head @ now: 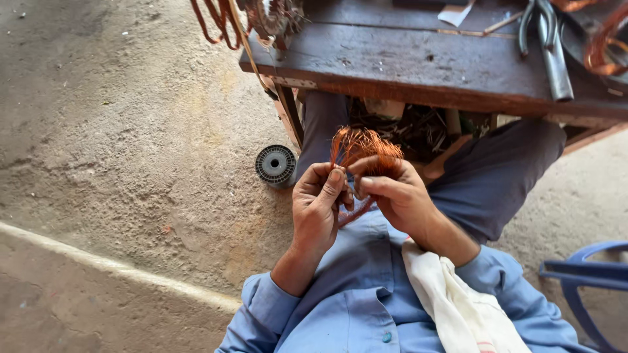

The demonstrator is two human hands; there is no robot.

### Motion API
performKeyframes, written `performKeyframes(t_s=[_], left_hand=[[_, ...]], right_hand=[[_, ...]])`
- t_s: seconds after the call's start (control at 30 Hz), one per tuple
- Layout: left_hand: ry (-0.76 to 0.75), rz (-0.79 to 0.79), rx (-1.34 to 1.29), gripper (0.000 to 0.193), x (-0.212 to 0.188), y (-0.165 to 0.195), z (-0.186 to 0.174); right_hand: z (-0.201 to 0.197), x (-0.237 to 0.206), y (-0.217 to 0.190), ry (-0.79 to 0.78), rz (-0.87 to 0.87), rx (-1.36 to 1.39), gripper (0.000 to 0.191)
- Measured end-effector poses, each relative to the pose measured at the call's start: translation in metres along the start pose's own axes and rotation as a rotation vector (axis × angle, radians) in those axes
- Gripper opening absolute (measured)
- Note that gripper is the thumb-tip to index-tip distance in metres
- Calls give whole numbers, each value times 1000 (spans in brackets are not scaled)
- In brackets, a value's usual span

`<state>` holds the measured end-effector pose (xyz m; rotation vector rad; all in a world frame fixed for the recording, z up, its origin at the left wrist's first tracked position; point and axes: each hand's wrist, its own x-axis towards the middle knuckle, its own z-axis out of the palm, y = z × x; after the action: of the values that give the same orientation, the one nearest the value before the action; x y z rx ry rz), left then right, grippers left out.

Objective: The person sits at a workbench and twists a bundle of copper wire strands together by hand. They repeatedly rotate and tighten the wire bundle, then place the finished coil on the table.

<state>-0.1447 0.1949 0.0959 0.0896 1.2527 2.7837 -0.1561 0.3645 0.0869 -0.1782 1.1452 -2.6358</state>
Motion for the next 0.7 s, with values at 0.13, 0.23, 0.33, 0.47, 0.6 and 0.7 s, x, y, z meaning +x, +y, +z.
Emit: performKeyframes(t_s=[0.13,0.23,0.33,0.47,0.6,0.7], left_hand=[[-8,1,50,13,-1,-8,-8],[17,-15,57,13,0,-13,-13],[-5,-16,57,13,2,-13,-16],[-24,-31,84,14,-1,-9,-19],[-46,-44,110,13,-6,-10,-23],[-68,-48,143,11,-8,-12,-24]], right_hand=[[-5,0,11,16,-14,33,15],[-8,2,9,-45,-73,85,13],[-6,5,4,-31,-86,156,12],[1,5,4,-74,-96,207,15],[3,0,9,29,-94,90,17],[4,0,10,74,-82,92,12]])
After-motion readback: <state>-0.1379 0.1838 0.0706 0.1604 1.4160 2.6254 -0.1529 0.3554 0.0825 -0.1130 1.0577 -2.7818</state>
